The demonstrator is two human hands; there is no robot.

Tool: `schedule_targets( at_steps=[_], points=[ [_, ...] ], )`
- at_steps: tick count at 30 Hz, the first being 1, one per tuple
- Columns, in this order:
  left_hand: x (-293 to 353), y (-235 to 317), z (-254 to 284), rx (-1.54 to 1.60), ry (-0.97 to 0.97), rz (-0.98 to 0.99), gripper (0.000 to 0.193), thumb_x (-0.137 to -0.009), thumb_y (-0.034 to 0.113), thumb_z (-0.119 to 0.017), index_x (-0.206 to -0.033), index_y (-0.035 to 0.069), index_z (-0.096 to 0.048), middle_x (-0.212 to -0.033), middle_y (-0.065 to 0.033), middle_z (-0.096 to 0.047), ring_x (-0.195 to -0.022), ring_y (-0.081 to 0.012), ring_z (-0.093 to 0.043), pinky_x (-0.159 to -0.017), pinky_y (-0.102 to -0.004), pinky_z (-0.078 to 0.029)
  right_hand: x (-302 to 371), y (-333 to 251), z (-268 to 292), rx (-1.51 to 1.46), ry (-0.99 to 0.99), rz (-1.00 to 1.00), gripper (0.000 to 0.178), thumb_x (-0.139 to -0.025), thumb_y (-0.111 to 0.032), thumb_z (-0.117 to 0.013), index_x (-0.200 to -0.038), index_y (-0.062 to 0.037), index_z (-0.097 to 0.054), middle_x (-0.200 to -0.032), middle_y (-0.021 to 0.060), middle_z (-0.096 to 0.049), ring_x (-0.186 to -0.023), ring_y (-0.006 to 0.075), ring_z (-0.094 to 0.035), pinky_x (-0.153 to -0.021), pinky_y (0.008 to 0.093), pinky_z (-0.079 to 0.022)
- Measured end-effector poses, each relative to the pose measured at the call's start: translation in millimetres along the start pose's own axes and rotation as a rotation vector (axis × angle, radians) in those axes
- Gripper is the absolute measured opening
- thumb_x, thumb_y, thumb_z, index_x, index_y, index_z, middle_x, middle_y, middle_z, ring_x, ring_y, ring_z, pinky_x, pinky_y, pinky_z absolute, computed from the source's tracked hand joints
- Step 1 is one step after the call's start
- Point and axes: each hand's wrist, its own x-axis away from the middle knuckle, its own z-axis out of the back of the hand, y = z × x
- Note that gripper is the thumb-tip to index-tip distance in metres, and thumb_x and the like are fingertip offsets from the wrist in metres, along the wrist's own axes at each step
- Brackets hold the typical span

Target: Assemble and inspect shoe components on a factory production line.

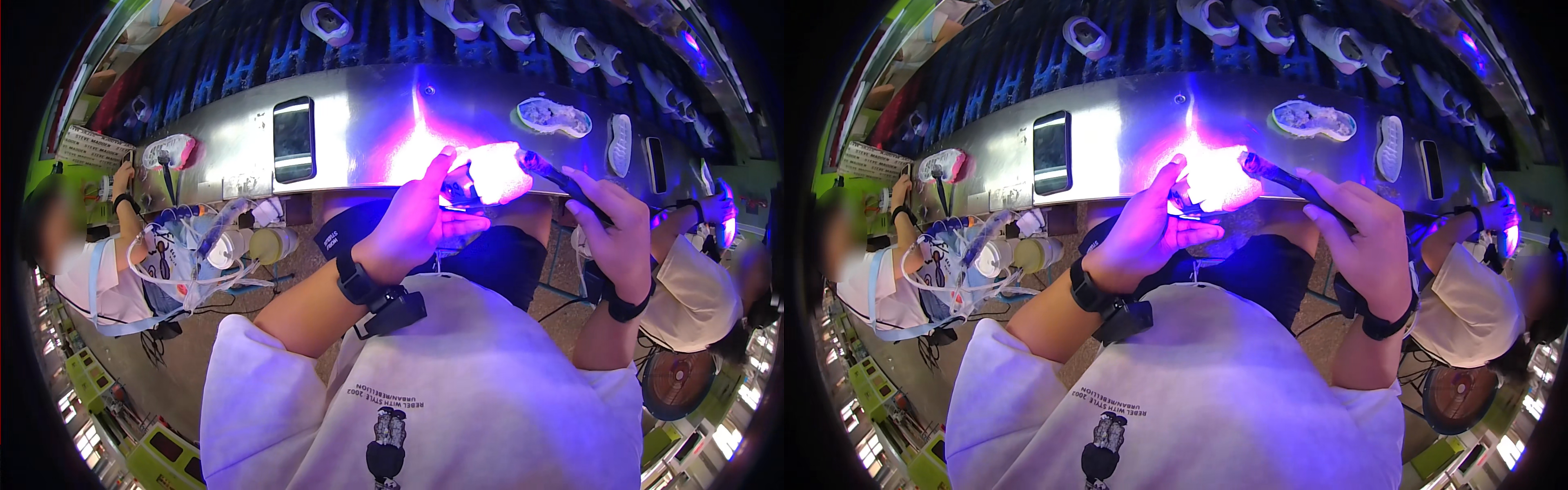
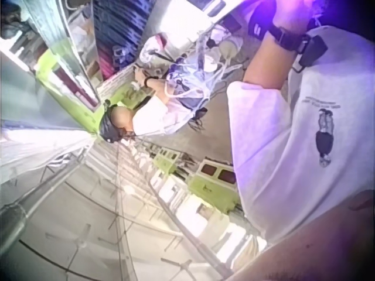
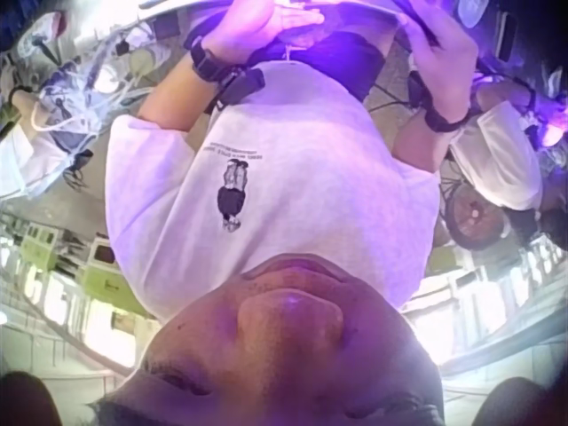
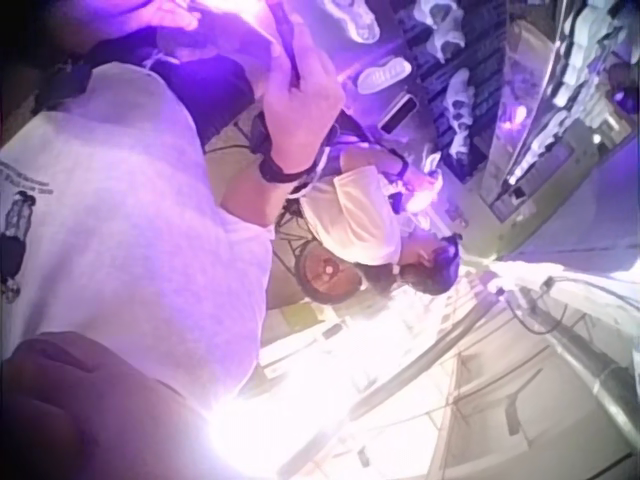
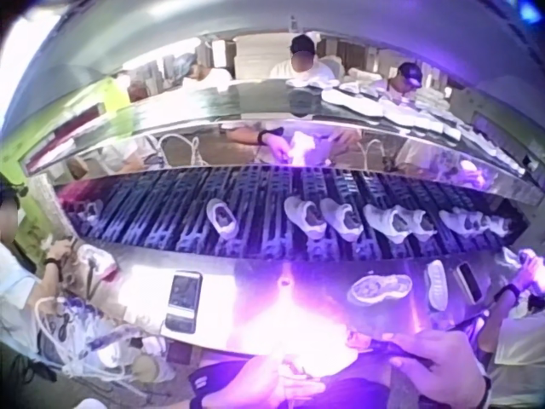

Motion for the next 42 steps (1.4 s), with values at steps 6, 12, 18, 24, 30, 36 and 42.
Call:
schedule_targets(
  at_steps=[6, 12, 18, 24, 30, 36, 42],
  points=[
    [-3, -6, 11, 0.125, -0.079, 0.123, 0.058, -0.101, 0.055, -0.054, -0.123, 0.001, -0.051, -0.106, -0.0146, -0.062, -0.083, -0.0285, -0.071, -0.077, -0.0392, -0.065, 0, -4, -2, 0.035, -0.011, 0.005, 0.044, -0.084, -0.005, -0.073, -0.128, -0.0127, -0.07, -0.074, 0.0097, -0.057, -0.064, 0.0226, -0.055, -0.061, 0.0325, -0.044],
    [1, -8, 14, 0.202, -0.156, 0.14, 0.057, -0.102, 0.053, -0.053, -0.125, 0.001, -0.051, -0.107, -0.0152, -0.063, -0.083, -0.0269, -0.071, -0.078, -0.0383, -0.065, 2, -7, -4, 0.05, -0.011, 0.008, 0.045, -0.085, -0.005, -0.072, -0.129, -0.0137, -0.069, -0.074, 0.0096, -0.056, -0.065, 0.0236, -0.055, -0.062, 0.0328, -0.045],
    [3, -6, 21, 0.495, -0.312, 0.298, 0.06, -0.107, 0.052, -0.038, -0.142, 0.004, -0.045, -0.125, -0.0157, -0.062, -0.106, -0.0299, -0.069, -0.086, -0.0426, -0.064, 3, -7, -8, -0.004, -0.005, -0.009, 0.043, -0.086, -0.004, -0.072, -0.128, -0.0122, -0.07, -0.076, 0.0097, -0.058, -0.065, 0.0224, -0.055, -0.063, 0.0322, -0.045],
    [4, -8, 12, 0.824, -0.48, 0.534, 0.051, -0.106, 0.037, -0.045, -0.144, 0.001, -0.043, -0.132, -0.0219, -0.058, -0.111, -0.038, -0.066, -0.092, -0.043, -0.062, 0, -5, -10, -0.054, 0.035, -0.037, 0.041, -0.086, -0.004, -0.072, -0.126, -0.0091, -0.07, -0.079, 0.0101, -0.061, -0.068, 0.0216, -0.058, -0.065, 0.0314, -0.046],
    [9, -11, 15, 0.985, -0.54, 0.618, 0.06, -0.106, 0.046, -0.045, -0.145, 0.0, -0.041, -0.133, -0.0256, -0.055, -0.11, -0.0383, -0.066, -0.093, -0.0434, -0.061, -1, -7, -12, -0.105, 0.021, -0.042, 0.041, -0.085, -0.003, -0.072, -0.126, -0.0086, -0.07, -0.081, 0.011, -0.063, -0.069, 0.0218, -0.06, -0.065, 0.0316, -0.047],
    [11, -22, 15, 0.918, -0.563, 0.653, 0.066, -0.105, 0.048, -0.045, -0.145, -0.003, -0.038, -0.133, -0.03, -0.053, -0.108, -0.034, -0.067, -0.092, -0.0411, -0.061, 8, -1, -19, -0.143, 0.059, 0.0, 0.043, -0.084, -0.003, -0.072, -0.126, -0.0083, -0.07, -0.082, 0.0101, -0.065, -0.071, 0.0205, -0.062, -0.068, 0.031, -0.048],
    [26, -23, 6, 0.916, -0.596, 0.533, 0.056, -0.107, 0.039, -0.045, -0.143, -0.003, -0.039, -0.126, -0.026, -0.056, -0.101, -0.0295, -0.067, -0.085, -0.0337, -0.063, 19, 2, -25, -0.222, 0.046, 0.06, 0.042, -0.083, -0.001, -0.071, -0.125, -0.0066, -0.07, -0.084, 0.0101, -0.067, -0.074, 0.0202, -0.064, -0.07, 0.0309, -0.05]
  ],
)
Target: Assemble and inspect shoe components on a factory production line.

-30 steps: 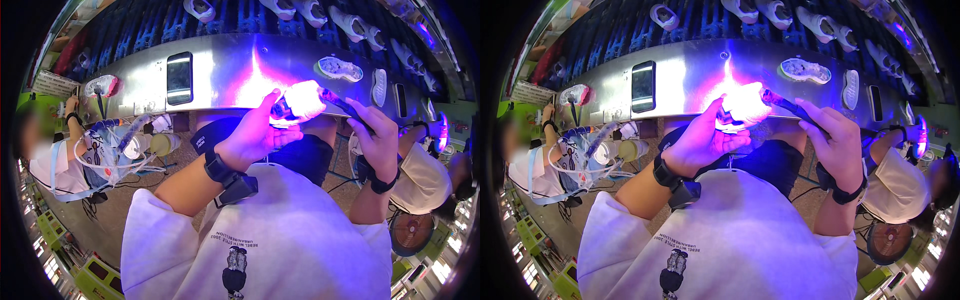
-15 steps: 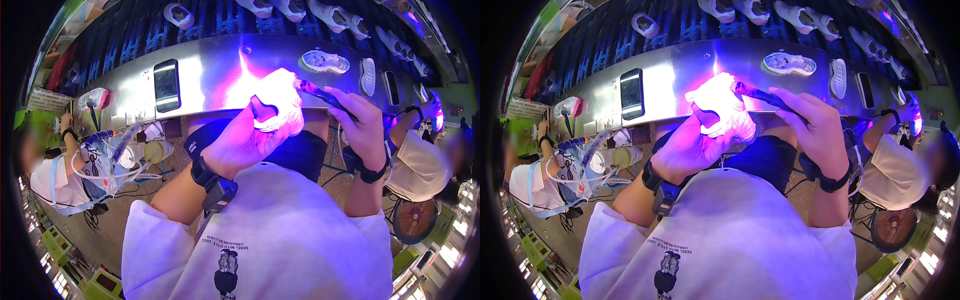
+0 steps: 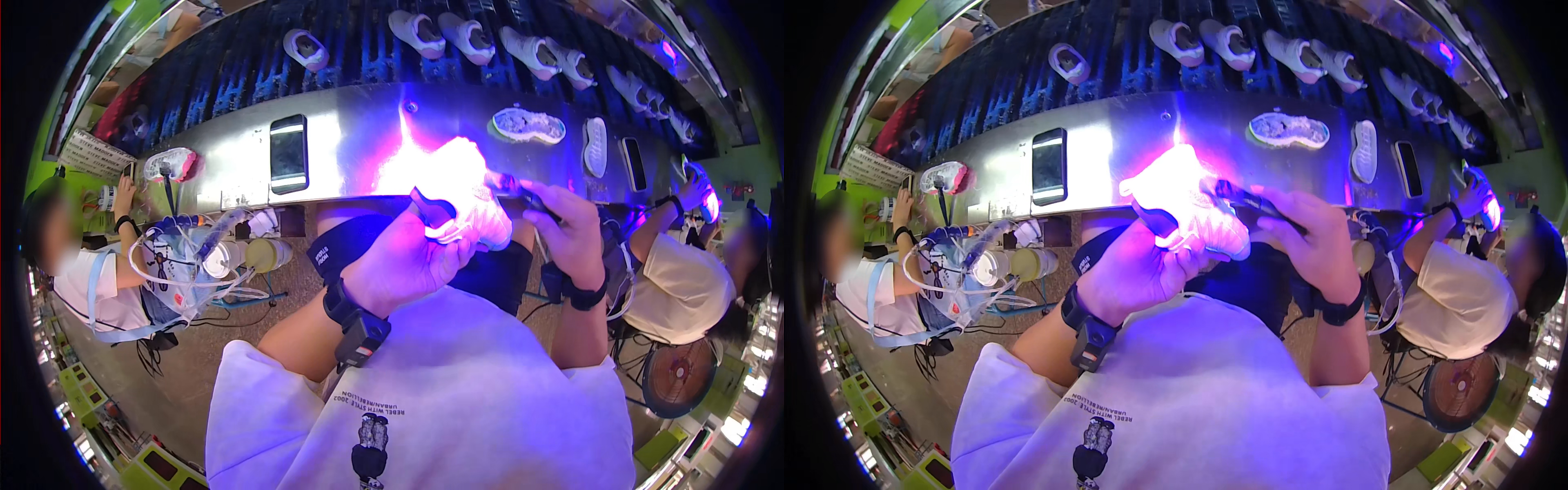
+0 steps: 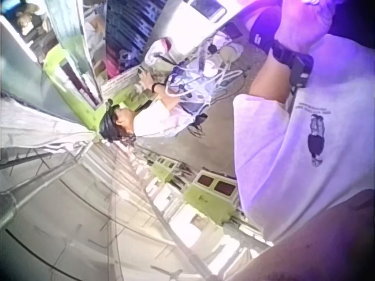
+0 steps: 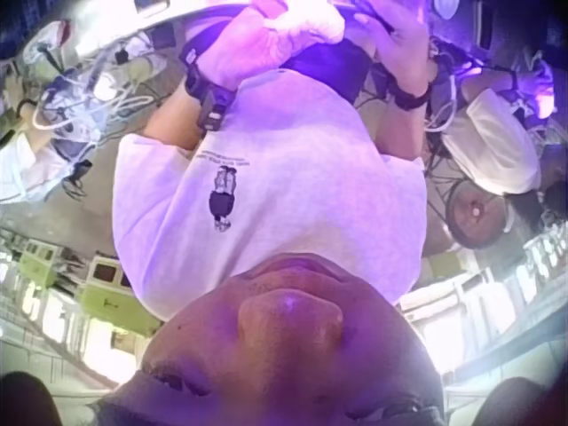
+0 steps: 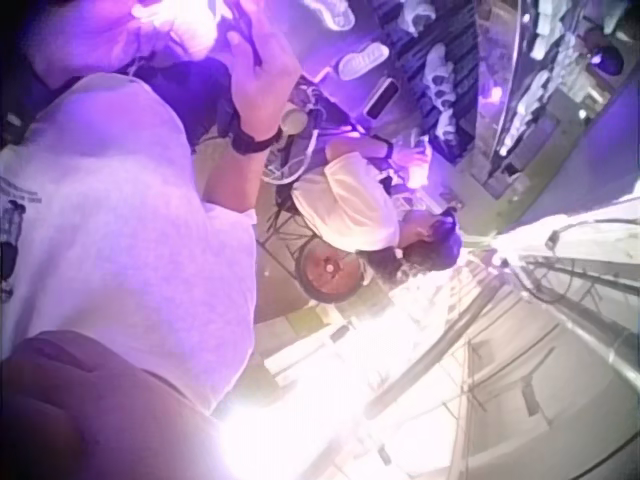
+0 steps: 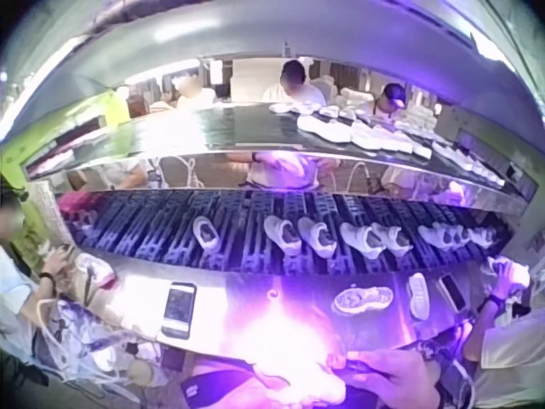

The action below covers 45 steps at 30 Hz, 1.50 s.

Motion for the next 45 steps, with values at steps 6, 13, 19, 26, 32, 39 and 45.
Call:
schedule_targets(
  at_steps=[6, 13, 19, 26, 32, 39, 45],
  points=[
    [20, 3, -1, -0.289, 0.045, -0.162, 0.051, -0.107, 0.037, -0.047, -0.139, -0.002, -0.046, -0.124, -0.0232, -0.06, -0.098, -0.0296, -0.068, -0.082, -0.035, -0.064, 11, 7, -6, 0.022, -0.062, -0.031, 0.043, -0.085, -0.001, -0.071, -0.127, -0.0053, -0.068, -0.1, 0.0144, -0.073, -0.088, 0.0231, -0.071, -0.082, 0.0325, -0.054],
    [6, 8, -49, -0.817, 0.326, -0.617, 0.044, -0.106, 0.038, -0.05, -0.134, 0.004, -0.053, -0.107, -0.0061, -0.066, -0.079, -0.0123, -0.065, -0.067, -0.0262, -0.052, -24, 11, -22, -0.066, -0.109, -0.19, 0.04, -0.093, -0.007, -0.067, -0.133, -0.0021, -0.063, -0.112, 0.02, -0.072, -0.103, 0.0283, -0.07, -0.091, 0.0369, -0.051],
    [-10, 117, -62, -1.008, 0.513, -0.608, 0.038, -0.101, 0.036, -0.058, -0.124, 0.007, -0.062, -0.093, -0.0025, -0.062, -0.086, -0.019, -0.067, -0.076, -0.0389, -0.061, -13, 71, -25, -0.084, -0.07, -0.267, 0.045, -0.09, -0.001, -0.063, -0.135, 0.001, -0.059, -0.12, 0.0185, -0.07, -0.113, 0.0259, -0.067, -0.1, 0.0365, -0.048],
    [-76, 272, -161, -2.172, 1.26, -0.794, 0.056, -0.084, 0.048, -0.07, -0.104, -0.005, -0.07, -0.081, -0.0162, -0.074, -0.067, -0.0273, -0.074, -0.062, -0.0375, -0.06, 30, 137, 4, -0.288, 0.08, -0.558, 0.052, -0.09, 0.003, -0.061, -0.141, 0.0036, -0.051, -0.131, 0.0149, -0.063, -0.118, 0.0224, -0.061, -0.102, 0.0343, -0.047],
    [-124, 359, -161, -2.38, 1.727, -1.02, 0.062, -0.09, 0.058, -0.06, -0.125, 0.007, -0.067, -0.123, -0.0172, -0.07, -0.109, -0.0342, -0.07, -0.09, -0.0456, -0.056, 38, 134, 17, -0.388, 0.162, -0.704, 0.052, -0.091, 0.004, -0.059, -0.143, -0.0005, -0.053, -0.108, 0.0047, -0.064, -0.084, 0.0096, -0.061, -0.068, 0.025, -0.052],
    [-206, 382, -158, -2.912, 1.78, -0.965, 0.035, -0.094, 0.028, -0.056, -0.122, 0.013, -0.069, -0.126, -0.014, -0.068, -0.113, -0.0331, -0.067, -0.099, -0.0453, -0.051, 22, 148, 18, -0.506, 0.203, -0.644, 0.046, -0.091, 0.004, -0.059, -0.137, 0.0017, -0.055, -0.084, -0.0004, -0.062, -0.066, 0.0055, -0.055, -0.056, 0.0219, -0.043],
    [-337, 340, -112, -3.14, 1.104, -1.12, 0.052, -0.093, 0.023, -0.054, -0.144, 0.009, -0.052, -0.149, -0.0155, -0.051, -0.139, -0.0327, -0.047, -0.116, -0.0438, -0.036, 10, 151, 16, -0.456, 0.258, -0.587, 0.031, -0.095, -0.005, -0.063, -0.125, -0.0001, -0.06, -0.079, -0.0004, -0.062, -0.057, 0.0039, -0.049, -0.05, 0.0219, -0.038]
  ],
)
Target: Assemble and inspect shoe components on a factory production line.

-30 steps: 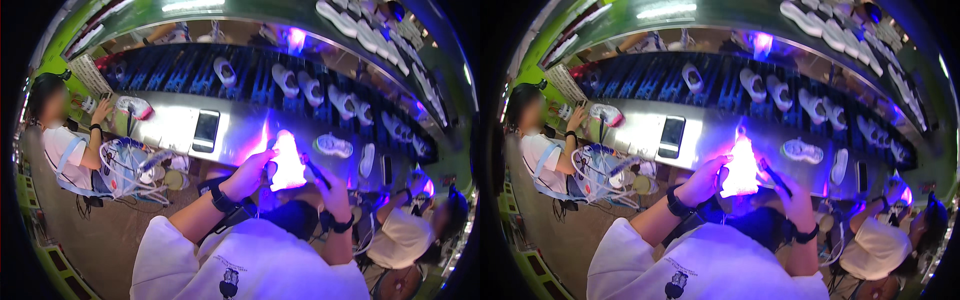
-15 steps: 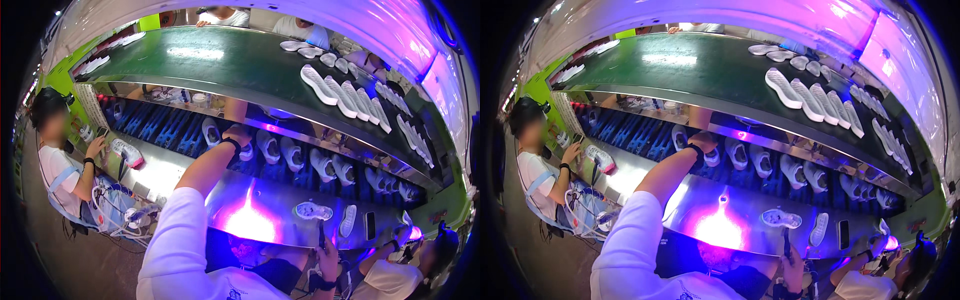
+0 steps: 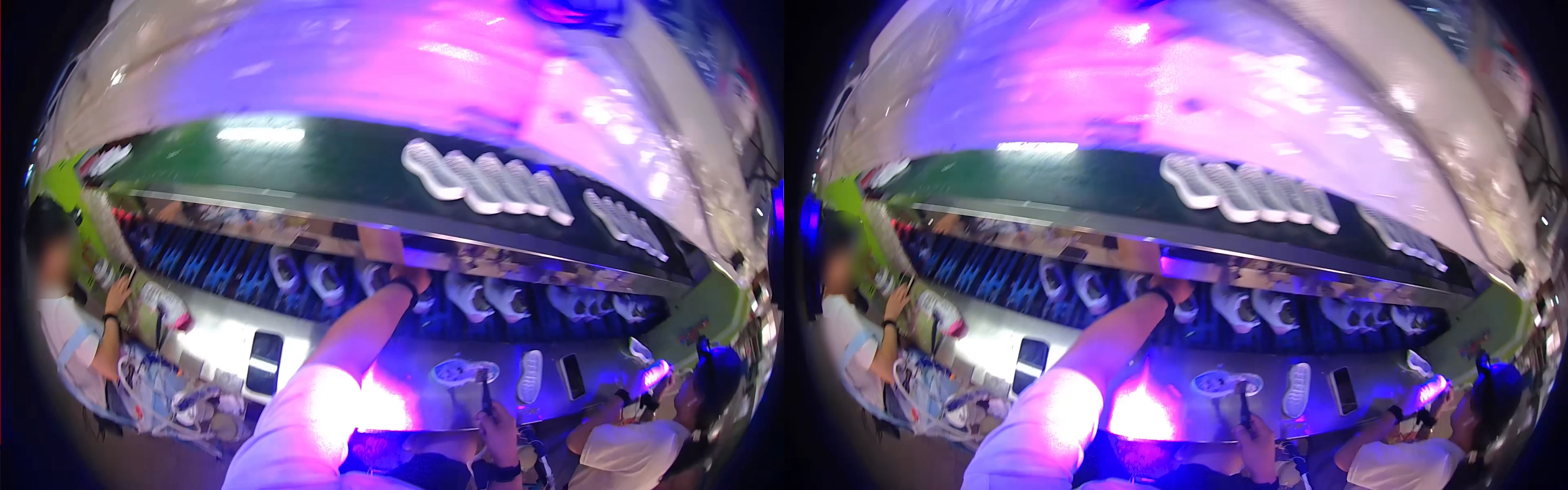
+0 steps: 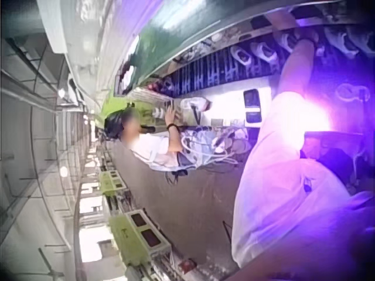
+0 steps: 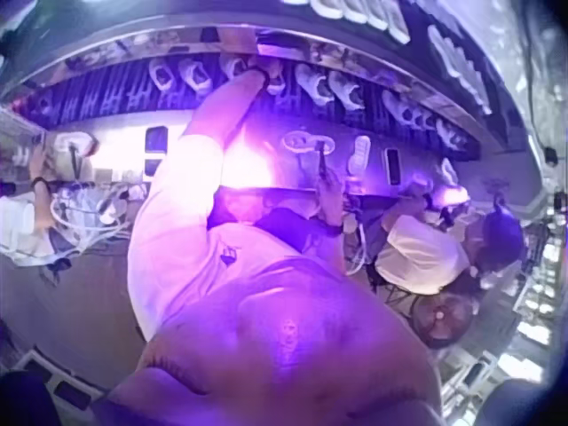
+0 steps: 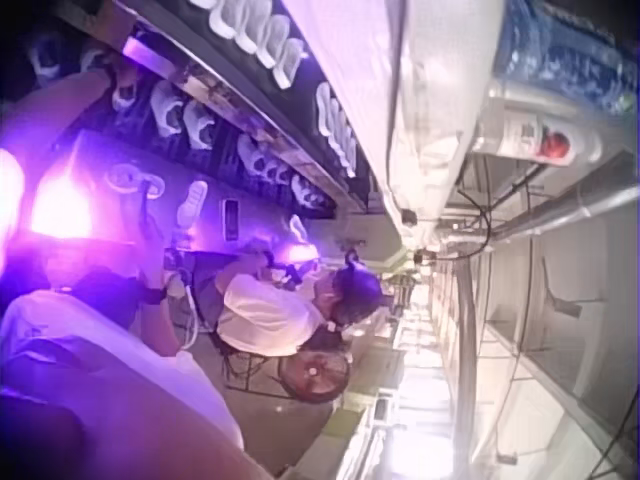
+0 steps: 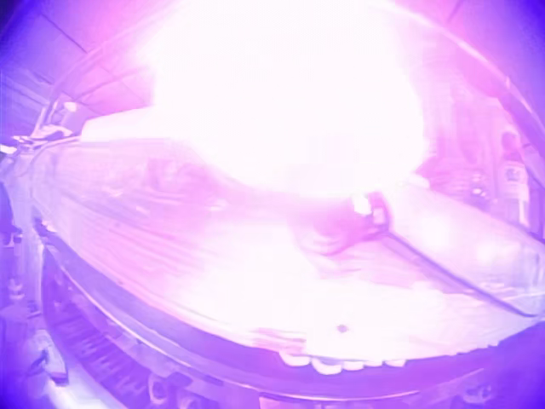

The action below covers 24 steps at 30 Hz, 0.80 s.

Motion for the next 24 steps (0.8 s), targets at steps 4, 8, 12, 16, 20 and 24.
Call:
schedule_targets(
  at_steps=[4, 8, 12, 16, 20, 24],
  points=[
    [1, 12, -41, 0.194, -0.342, 0.266, 0.058, -0.09, 0.041, -0.062, -0.135, 0.004, -0.061, -0.138, -0.0209, -0.061, -0.13, -0.0345, -0.057, -0.112, -0.0455, -0.044, 17, 4, 13, -0.031, 0.097, 0.02, 0.033, -0.094, -0.006, -0.064, -0.126, 0.0001, -0.061, -0.078, -0.0012, -0.062, -0.058, 0.0041, -0.05, -0.051, 0.0219, -0.039],
    [23, 4, 9, 0.156, -0.305, 0.227, 0.052, -0.092, 0.042, -0.062, -0.122, 0.0, -0.066, -0.12, -0.0227, -0.07, -0.111, -0.0328, -0.069, -0.095, -0.0449, -0.055, 43, -2, 18, -0.123, 0.099, -0.015, 0.037, -0.094, -0.006, -0.066, -0.13, 0.0014, -0.059, -0.081, -0.0005, -0.065, -0.059, 0.0047, -0.052, -0.052, 0.0218, -0.041],
    [70, -39, 40, -0.099, -0.304, -0.737, 0.037, -0.092, 0.041, -0.059, -0.091, 0.007, -0.074, -0.074, -0.0152, -0.073, -0.07, -0.0272, -0.075, -0.066, -0.0416, -0.06, 42, 16, 20, -0.113, 0.093, 0.034, 0.037, -0.094, -0.006, -0.067, -0.129, 0.0021, -0.061, -0.084, 0.001, -0.067, -0.062, 0.0045, -0.054, -0.054, 0.0211, -0.042],
    [203, -8, 136, 0.245, -0.576, -0.139, 0.045, -0.08, 0.045, -0.066, -0.076, 0.001, -0.073, -0.071, -0.0227, -0.07, -0.07, -0.0382, -0.072, -0.069, -0.0483, -0.058, 38, 20, 12, -0.172, 0.088, 0.081, 0.034, -0.093, -0.005, -0.067, -0.126, 0.0015, -0.063, -0.08, 0.0004, -0.066, -0.063, 0.0044, -0.055, -0.056, 0.0211, -0.043],
    [287, -25, 157, 0.299, -0.572, -0.317, 0.063, -0.081, 0.052, -0.07, -0.11, -0.004, -0.065, -0.092, -0.0227, -0.072, -0.084, -0.0374, -0.072, -0.073, -0.0471, -0.057, 25, 14, 1, -0.116, 0.052, 0.084, 0.033, -0.092, -0.005, -0.065, -0.125, -0.0002, -0.065, -0.077, -0.0008, -0.064, -0.063, 0.0041, -0.054, -0.055, 0.0224, -0.043],
    [326, 4, 158, -0.048, -0.326, -0.352, 0.071, -0.077, 0.065, -0.073, -0.109, 0.004, -0.061, -0.089, -0.0152, -0.068, -0.074, -0.0347, -0.069, -0.063, -0.0476, -0.055, 10, -6, -20, -0.054, 0.077, 0.237, 0.029, -0.094, -0.006, -0.065, -0.123, 0.0, -0.066, -0.077, -0.0035, -0.059, -0.065, 0.0034, -0.051, -0.057, 0.0224, -0.042]
  ],
)
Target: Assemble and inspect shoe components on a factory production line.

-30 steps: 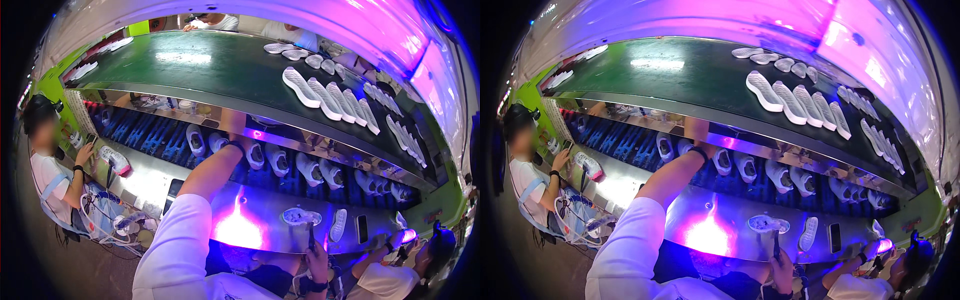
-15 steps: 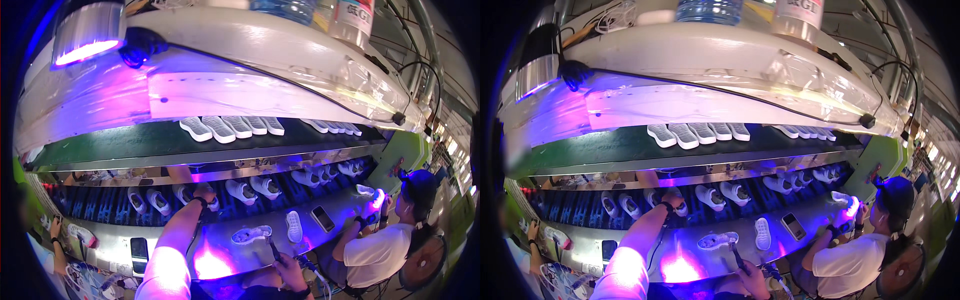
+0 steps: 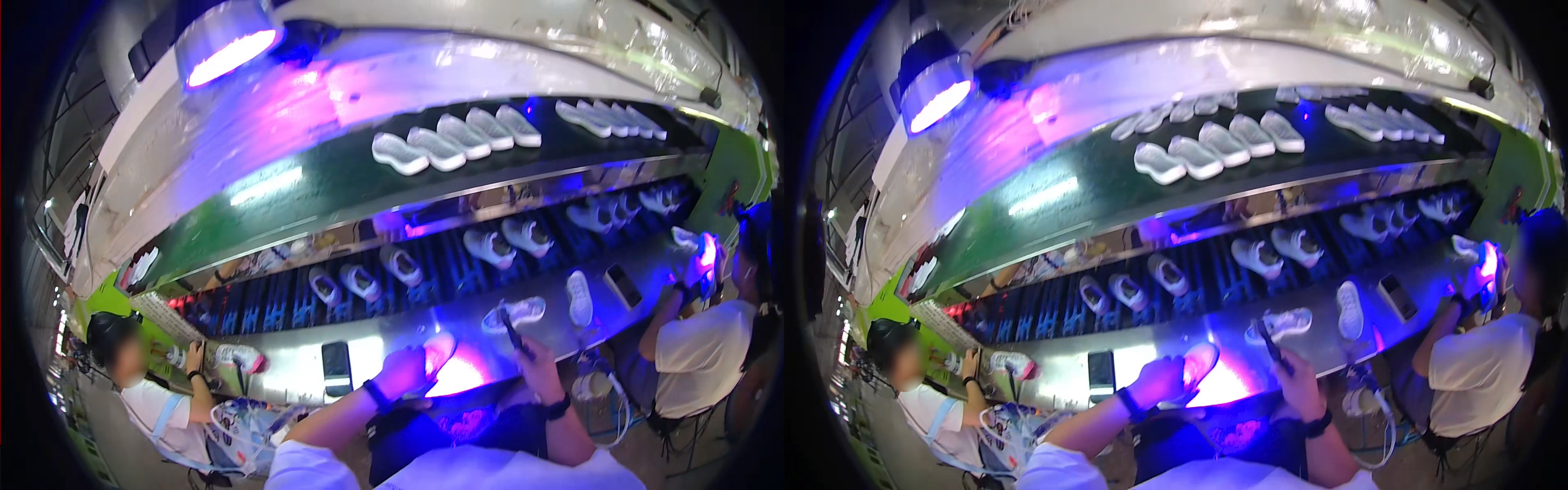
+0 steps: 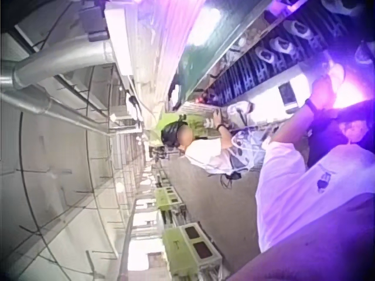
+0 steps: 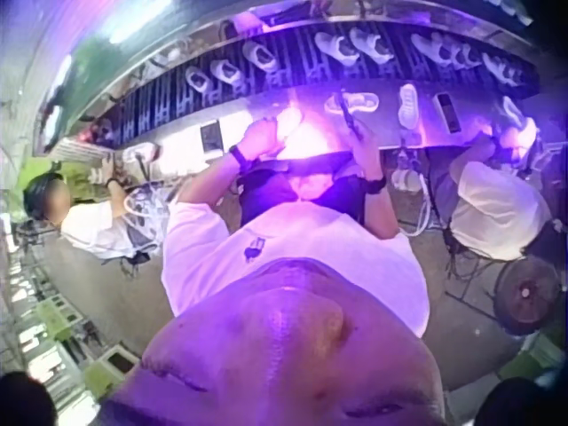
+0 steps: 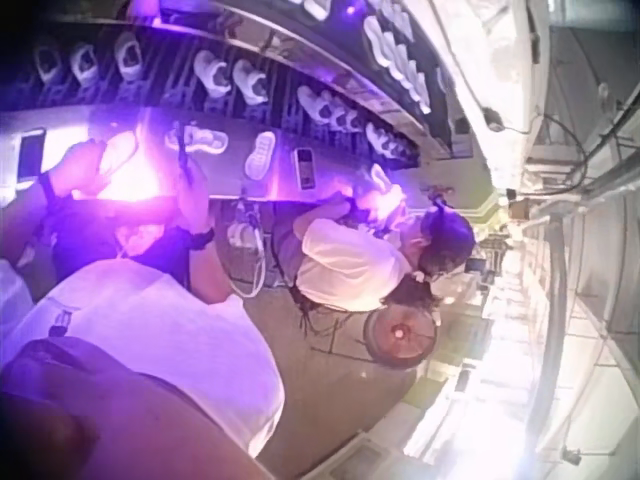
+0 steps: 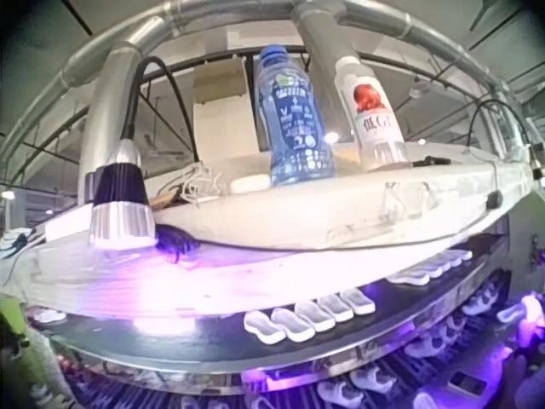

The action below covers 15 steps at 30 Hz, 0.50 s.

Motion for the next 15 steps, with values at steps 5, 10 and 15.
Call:
schedule_targets(
  at_steps=[5, 10, 15],
  points=[
    [-13, -13, -19, 0.858, -0.117, 0.207, 0.035, -0.088, 0.033, -0.078, -0.102, 0.002, -0.07, -0.083, -0.0077, -0.071, -0.075, -0.0193, -0.069, -0.061, -0.0363, -0.053, 4, -37, -22, -0.053, 0.035, -0.046, 0.033, -0.096, -0.012, -0.066, -0.127, 0.0001, -0.063, -0.089, 0.0028, -0.068, -0.08, 0.0105, -0.059, -0.073, 0.0297, -0.05],
    [23, 38, 55, 1.374, 0.183, 0.278, 0.061, -0.08, 0.023, -0.087, -0.13, -0.001, -0.059, -0.115, -0.0103, -0.069, -0.105, -0.0188, -0.067, -0.09, -0.0357, -0.055, 27, -79, -15, -0.143, 0.031, -0.076, 0.032, -0.097, -0.007, -0.065, -0.127, 0.0033, -0.065, -0.082, -0.0024, -0.059, -0.072, 0.0048, -0.053, -0.064, 0.0222, -0.045],
    [34, 55, 67, 0.923, 0.637, -0.101, 0.069, -0.075, 0.018, -0.086, -0.135, 0.003, -0.057, -0.128, -0.0186, -0.063, -0.119, -0.0368, -0.062, -0.102, -0.0465, -0.05, 47, -97, -12, -0.095, -0.037, -0.08, 0.032, -0.096, -0.003, -0.065, -0.127, 0.0046, -0.066, -0.083, 0.0003, -0.063, -0.072, 0.0067, -0.056, -0.066, 0.0222, -0.046]
  ],
)
